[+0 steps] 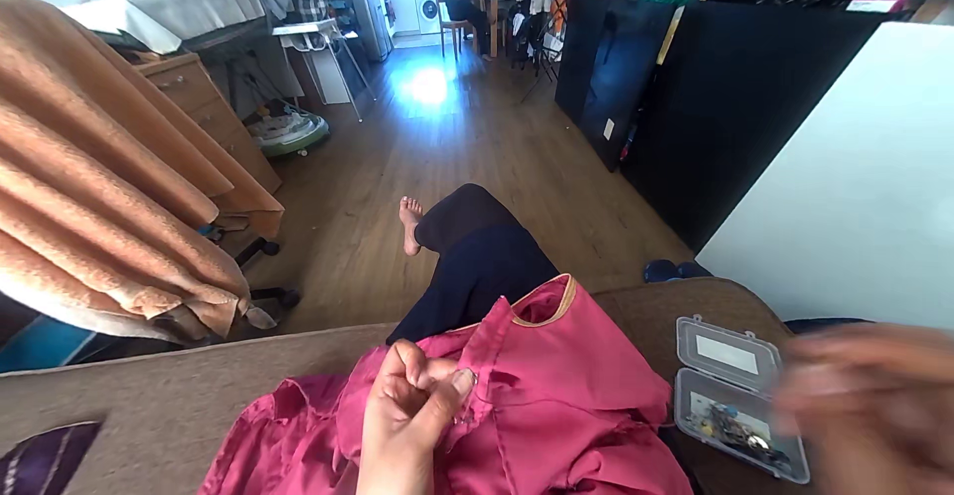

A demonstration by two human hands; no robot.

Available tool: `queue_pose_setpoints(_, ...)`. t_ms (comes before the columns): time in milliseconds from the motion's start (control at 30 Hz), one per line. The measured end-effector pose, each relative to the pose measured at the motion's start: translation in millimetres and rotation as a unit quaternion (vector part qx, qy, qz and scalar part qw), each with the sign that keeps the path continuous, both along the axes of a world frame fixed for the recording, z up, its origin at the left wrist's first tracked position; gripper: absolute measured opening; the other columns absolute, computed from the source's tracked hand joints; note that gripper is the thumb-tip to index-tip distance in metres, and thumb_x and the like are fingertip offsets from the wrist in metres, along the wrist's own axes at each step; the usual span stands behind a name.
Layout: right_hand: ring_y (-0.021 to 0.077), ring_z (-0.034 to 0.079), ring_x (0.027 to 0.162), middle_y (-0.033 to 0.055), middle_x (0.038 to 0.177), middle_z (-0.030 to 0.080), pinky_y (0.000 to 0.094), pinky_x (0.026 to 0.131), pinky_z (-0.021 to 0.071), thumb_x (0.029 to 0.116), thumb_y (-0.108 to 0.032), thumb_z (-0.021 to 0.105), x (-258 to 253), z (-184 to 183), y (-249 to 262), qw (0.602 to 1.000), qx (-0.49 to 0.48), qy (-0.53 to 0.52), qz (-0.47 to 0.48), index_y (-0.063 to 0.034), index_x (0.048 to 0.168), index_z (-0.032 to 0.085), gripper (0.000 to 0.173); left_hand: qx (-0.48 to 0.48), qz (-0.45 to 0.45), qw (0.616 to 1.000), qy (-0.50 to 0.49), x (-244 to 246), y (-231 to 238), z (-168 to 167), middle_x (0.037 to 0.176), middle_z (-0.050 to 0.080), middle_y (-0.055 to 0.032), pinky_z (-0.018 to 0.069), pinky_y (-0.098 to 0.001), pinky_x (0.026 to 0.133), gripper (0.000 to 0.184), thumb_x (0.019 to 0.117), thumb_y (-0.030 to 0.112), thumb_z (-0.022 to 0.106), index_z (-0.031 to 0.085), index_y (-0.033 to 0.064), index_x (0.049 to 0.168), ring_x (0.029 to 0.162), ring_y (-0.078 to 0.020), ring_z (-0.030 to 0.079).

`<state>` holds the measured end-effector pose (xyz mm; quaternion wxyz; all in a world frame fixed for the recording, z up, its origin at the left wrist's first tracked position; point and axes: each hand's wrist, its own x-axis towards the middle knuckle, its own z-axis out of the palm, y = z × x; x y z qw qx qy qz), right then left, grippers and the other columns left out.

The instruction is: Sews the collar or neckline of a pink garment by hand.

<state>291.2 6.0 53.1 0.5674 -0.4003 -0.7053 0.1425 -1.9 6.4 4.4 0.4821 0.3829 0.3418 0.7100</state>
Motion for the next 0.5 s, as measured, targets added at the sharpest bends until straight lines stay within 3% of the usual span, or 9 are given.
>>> queue_pose_setpoints(33, -0.0043, 0.066, 0.089, -0.0076, 0.106, 0.068, 0.0153, 0.076, 0.0569, 0.1074, -0.022, 0.055, -26.0, -6.2, -2.3, 0.998, -0.012, -0.019, 0.063, -0.0144, 0.113, 0.062, 0.012, 0.000, -0.015, 1.000, 0.004, 2.1, -1.4, 0.2, 0.075, 0.073, 0.0021, 0.0562, -0.0179, 0.062, 0.031, 0.0859, -0.012, 0.065, 0.049, 0.0131, 0.095, 0.067, -0.0032, 0.069)
queue_pose_setpoints(100, 0.0081, 0.069, 0.106, 0.0071, 0.111, 0.070, 0.0225, 0.093, 0.0567, 0.1074, -0.015, 0.053, -71.1, -20.6, -7.7, 0.983, 0.007, -0.046, 0.177, -0.0063, 0.103, 0.064, 0.014, -0.001, -0.034, 0.999, 0.008, 5.3, -2.9, -0.1, 0.074, 0.071, 0.0038, 0.0562, -0.0183, 0.063, 0.032, 0.0849, -0.012, 0.066, 0.049, 0.0137, 0.095, 0.067, -0.0028, 0.069)
queue_pose_setpoints(167, 0.0184, 0.070, 0.101, 0.0111, 0.112, 0.075, 0.0283, 0.089, 0.0548, 0.1037, -0.005, 0.053, -100.2, -34.2, -10.6, 0.971, 0.072, -0.126, 0.192, -0.0059, 0.097, 0.069, 0.017, -0.006, -0.039, 0.999, 0.007, 5.9, -4.7, 0.0, 0.075, 0.071, 0.0035, 0.0571, -0.0199, 0.064, 0.034, 0.0842, -0.013, 0.066, 0.049, 0.0133, 0.096, 0.068, -0.0038, 0.069)
queue_pose_setpoints(233, 0.0181, 0.066, 0.091, 0.0036, 0.116, 0.076, 0.0298, 0.077, 0.0479, 0.1025, -0.006, 0.053, -116.3, -44.9, -9.6, 0.951, 0.138, -0.238, 0.144, -0.0125, 0.097, 0.071, 0.020, -0.006, -0.032, 0.999, 0.003, 4.9, -6.8, 0.6, 0.076, 0.072, 0.0018, 0.0587, -0.0219, 0.064, 0.035, 0.0832, -0.015, 0.067, 0.048, 0.0124, 0.096, 0.069, -0.0058, 0.071)
queue_pose_setpoints(333, 0.0166, 0.063, 0.086, -0.0028, 0.118, 0.075, 0.0312, 0.071, 0.0429, 0.1041, -0.009, 0.051, -127.3, -52.6, -7.8, 0.917, 0.190, -0.341, 0.080, -0.0173, 0.099, 0.071, 0.022, -0.005, -0.010, 1.000, 0.017, 3.6, -7.4, 1.8, 0.078, 0.075, -0.0004, 0.0604, -0.0226, 0.063, 0.038, 0.0813, -0.017, 0.067, 0.046, 0.0114, 0.097, 0.070, -0.0079, 0.073)
queue_pose_setpoints(433, 0.0162, 0.063, 0.086, -0.0020, 0.118, 0.076, 0.0311, 0.071, 0.0420, 0.1040, -0.010, 0.051, -126.4, -53.2, -8.9, 0.906, 0.218, -0.354, 0.078, -0.0173, 0.100, 0.072, 0.022, -0.011, -0.010, 1.000, 0.007, 2.8, -6.3, -0.3, 0.077, 0.074, -0.0015, 0.0593, -0.0219, 0.062, 0.036, 0.0823, -0.016, 0.067, 0.046, 0.0106, 0.096, 0.068, -0.0081, 0.073)
queue_pose_setpoints(500, 0.0174, 0.064, 0.088, 0.0036, 0.112, 0.076, 0.0288, 0.076, 0.0459, 0.1020, -0.009, 0.056, -122.1, -54.6, -9.4, 0.938, 0.204, -0.253, 0.119, -0.0129, 0.097, 0.071, 0.017, -0.010, -0.025, 1.000, -0.008, 2.0, -6.3, -1.2, 0.076, 0.073, -0.0002, 0.0588, -0.0214, 0.062, 0.036, 0.0832, -0.014, 0.067, 0.047, 0.0111, 0.097, 0.068, -0.0071, 0.072)
